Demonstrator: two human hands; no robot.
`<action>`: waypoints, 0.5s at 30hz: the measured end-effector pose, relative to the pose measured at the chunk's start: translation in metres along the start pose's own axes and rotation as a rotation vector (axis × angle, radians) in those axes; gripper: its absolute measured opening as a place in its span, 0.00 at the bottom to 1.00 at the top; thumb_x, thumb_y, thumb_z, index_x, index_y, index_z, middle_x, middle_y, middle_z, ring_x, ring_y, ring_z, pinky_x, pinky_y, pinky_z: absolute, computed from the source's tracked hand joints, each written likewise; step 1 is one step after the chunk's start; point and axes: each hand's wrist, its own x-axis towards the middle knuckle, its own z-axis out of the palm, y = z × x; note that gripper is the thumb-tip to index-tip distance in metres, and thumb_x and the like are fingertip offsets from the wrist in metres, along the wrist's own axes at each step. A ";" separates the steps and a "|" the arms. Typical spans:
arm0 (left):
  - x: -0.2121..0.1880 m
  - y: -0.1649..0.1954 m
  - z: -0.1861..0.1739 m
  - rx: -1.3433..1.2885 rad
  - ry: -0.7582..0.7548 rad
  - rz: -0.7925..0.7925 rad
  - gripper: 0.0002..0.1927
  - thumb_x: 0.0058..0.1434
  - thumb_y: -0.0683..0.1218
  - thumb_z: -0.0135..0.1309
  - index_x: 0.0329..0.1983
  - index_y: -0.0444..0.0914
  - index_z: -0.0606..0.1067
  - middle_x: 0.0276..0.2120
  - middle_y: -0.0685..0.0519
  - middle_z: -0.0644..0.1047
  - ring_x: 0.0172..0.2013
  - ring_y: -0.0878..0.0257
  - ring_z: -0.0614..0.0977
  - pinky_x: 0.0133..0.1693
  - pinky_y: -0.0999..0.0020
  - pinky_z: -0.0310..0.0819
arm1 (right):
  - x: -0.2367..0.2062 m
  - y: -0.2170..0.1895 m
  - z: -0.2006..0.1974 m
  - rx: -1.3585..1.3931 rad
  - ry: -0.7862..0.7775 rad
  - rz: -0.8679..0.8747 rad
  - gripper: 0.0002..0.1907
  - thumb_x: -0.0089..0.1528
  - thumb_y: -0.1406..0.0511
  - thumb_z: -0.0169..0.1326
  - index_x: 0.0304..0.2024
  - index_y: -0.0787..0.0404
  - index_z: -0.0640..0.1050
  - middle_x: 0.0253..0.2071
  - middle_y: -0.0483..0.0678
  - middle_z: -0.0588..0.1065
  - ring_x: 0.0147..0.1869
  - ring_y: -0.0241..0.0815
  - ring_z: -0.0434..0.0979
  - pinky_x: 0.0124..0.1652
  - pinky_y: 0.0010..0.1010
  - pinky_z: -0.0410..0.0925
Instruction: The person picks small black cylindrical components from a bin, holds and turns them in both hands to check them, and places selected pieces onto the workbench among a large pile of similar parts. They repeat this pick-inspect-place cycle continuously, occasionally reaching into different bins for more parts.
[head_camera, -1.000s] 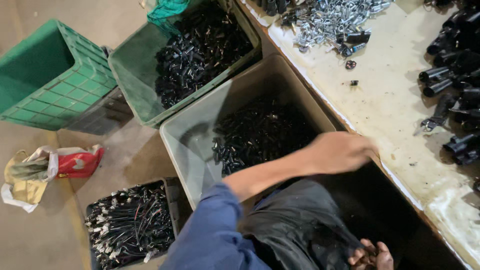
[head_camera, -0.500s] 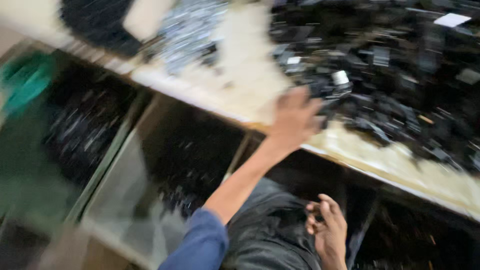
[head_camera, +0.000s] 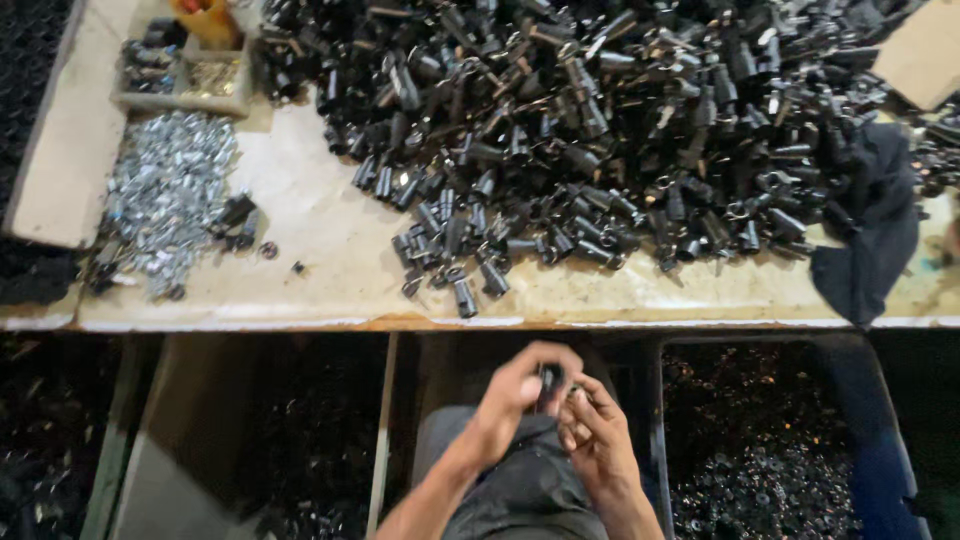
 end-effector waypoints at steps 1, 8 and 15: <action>-0.015 -0.012 0.001 -0.077 -0.038 -0.059 0.27 0.69 0.62 0.50 0.53 0.34 0.72 0.39 0.52 0.75 0.39 0.67 0.74 0.44 0.72 0.71 | -0.001 -0.001 -0.006 -0.055 0.029 0.008 0.19 0.67 0.68 0.53 0.60 0.65 0.73 0.37 0.47 0.72 0.29 0.33 0.70 0.22 0.23 0.64; -0.092 -0.067 -0.044 0.216 0.355 -0.361 0.20 0.55 0.44 0.64 0.49 0.36 0.72 0.29 0.53 0.72 0.27 0.67 0.74 0.29 0.71 0.69 | -0.021 -0.002 -0.019 -0.315 0.149 0.224 0.15 0.64 0.68 0.54 0.52 0.67 0.77 0.27 0.50 0.73 0.19 0.36 0.67 0.14 0.26 0.61; -0.073 -0.045 -0.039 0.745 0.331 -0.011 0.20 0.57 0.38 0.60 0.55 0.38 0.76 0.31 0.48 0.73 0.29 0.59 0.76 0.31 0.69 0.71 | -0.023 -0.006 0.012 -0.454 -0.026 -0.083 0.12 0.61 0.72 0.59 0.48 0.65 0.77 0.25 0.50 0.74 0.20 0.37 0.72 0.17 0.29 0.68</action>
